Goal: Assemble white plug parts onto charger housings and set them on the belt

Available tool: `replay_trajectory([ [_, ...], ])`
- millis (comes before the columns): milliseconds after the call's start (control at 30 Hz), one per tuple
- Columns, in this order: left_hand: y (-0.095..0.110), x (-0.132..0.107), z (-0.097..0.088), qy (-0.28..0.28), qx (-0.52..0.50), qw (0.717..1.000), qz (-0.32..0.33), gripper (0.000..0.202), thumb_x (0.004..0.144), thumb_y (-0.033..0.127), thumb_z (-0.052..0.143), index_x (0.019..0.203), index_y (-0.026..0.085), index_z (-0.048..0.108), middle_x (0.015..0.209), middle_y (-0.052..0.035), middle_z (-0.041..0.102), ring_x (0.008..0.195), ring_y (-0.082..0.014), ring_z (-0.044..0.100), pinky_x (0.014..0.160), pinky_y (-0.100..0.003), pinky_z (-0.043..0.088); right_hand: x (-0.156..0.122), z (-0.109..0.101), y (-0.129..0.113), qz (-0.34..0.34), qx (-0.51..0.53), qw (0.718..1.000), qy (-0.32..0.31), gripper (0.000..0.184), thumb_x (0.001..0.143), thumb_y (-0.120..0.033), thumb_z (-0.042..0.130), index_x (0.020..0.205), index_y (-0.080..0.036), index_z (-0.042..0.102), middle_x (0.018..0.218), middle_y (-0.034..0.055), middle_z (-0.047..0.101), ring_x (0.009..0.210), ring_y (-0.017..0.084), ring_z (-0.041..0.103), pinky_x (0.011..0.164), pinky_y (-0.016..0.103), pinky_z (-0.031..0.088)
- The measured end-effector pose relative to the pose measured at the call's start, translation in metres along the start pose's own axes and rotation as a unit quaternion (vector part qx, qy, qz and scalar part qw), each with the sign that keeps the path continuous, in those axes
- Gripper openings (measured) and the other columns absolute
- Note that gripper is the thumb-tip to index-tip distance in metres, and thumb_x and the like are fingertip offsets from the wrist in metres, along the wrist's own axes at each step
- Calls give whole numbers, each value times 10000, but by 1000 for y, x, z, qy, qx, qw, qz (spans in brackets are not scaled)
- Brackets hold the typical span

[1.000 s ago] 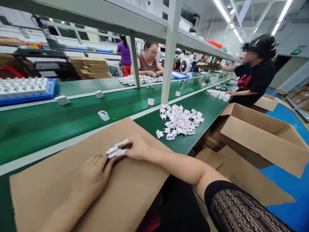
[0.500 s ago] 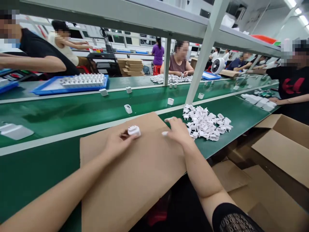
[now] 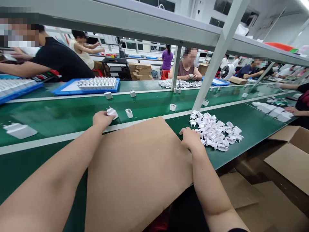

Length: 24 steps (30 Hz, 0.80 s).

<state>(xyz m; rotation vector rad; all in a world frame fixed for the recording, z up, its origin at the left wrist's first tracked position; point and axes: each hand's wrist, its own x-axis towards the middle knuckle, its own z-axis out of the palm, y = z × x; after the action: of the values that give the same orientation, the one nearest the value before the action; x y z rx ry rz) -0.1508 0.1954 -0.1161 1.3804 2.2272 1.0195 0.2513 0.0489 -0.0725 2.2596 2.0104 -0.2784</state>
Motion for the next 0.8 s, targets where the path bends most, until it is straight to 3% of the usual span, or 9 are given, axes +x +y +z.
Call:
replay_trajectory([
  [100, -1, -8, 2, 23, 17, 999, -15, 615, 752, 341, 853, 1214, 25, 600, 1245, -179, 633, 1230, -366, 534, 1081, -523, 412, 2, 3, 2, -13, 19, 999, 30, 398, 933, -122, 599, 1322, -175, 659, 1345, 167, 624, 1229, 337, 630, 1035, 453, 440],
  [200, 3, -24, 6, 97, 24, 992, 71, 727, 817, 493, 787, 1323, 55, 502, 1516, -230, 424, 1444, -451, 326, 1188, -642, 272, -1, 4, 3, -24, 25, 996, 85, 385, 937, -263, 674, 1309, -165, 663, 1344, 185, 615, 1272, 365, 587, 1062, 477, 422],
  [300, 9, -33, 17, 90, 5, 984, 151, 591, 838, 579, 741, 1144, 123, 522, 1397, -200, 535, 1396, -449, 415, 1156, -661, 348, -7, 4, 3, -49, 4, 996, 73, 498, 833, -276, 790, 1303, -175, 659, 1338, 188, 610, 1282, 404, 550, 1044, 492, 428],
  [433, 16, -25, 31, -6, -14, 996, 84, 582, 709, 581, 833, 841, 218, 397, 1116, -147, 651, 1339, -487, 469, 1103, -698, 391, -7, 8, 0, -76, 43, 996, 21, 439, 822, -44, 674, 1239, -178, 670, 1294, 161, 624, 1111, 311, 638, 841, 362, 479],
  [533, 24, -19, 34, -33, -2, 997, 77, 434, 785, 455, 762, 771, 218, 398, 919, -98, 645, 1285, -466, 523, 1070, -674, 417, 2, 12, -2, -80, 139, 985, 71, 401, 865, -4, 608, 1226, -171, 656, 1291, 131, 622, 1010, 223, 665, 805, 314, 484],
  [633, 34, -28, 29, -48, 6, 994, 96, 274, 842, 379, 690, 901, 136, 579, 955, -85, 670, 1216, -394, 582, 1071, -603, 447, 7, 12, 1, -82, 210, 968, 107, 317, 919, -133, 675, 1231, -182, 653, 1301, 109, 621, 1005, 196, 670, 846, 304, 499],
  [733, 40, -57, 24, -70, 11, 989, 133, 470, 900, 408, 642, 1249, 93, 651, 1184, -77, 704, 1180, -303, 606, 1099, -492, 459, 0, 5, 11, -74, 213, 968, 113, 380, 871, -315, 806, 1207, -190, 680, 1276, 115, 642, 1116, 253, 652, 907, 347, 507],
  [800, 40, -88, 21, -95, 1, 982, 162, 566, 923, 431, 624, 1404, 133, 620, 1280, -61, 706, 1107, -253, 638, 1068, -428, 487, -10, -2, 17, -73, 204, 968, 127, 416, 852, -314, 824, 1227, -198, 687, 1287, 117, 653, 1157, 275, 638, 928, 368, 507],
])
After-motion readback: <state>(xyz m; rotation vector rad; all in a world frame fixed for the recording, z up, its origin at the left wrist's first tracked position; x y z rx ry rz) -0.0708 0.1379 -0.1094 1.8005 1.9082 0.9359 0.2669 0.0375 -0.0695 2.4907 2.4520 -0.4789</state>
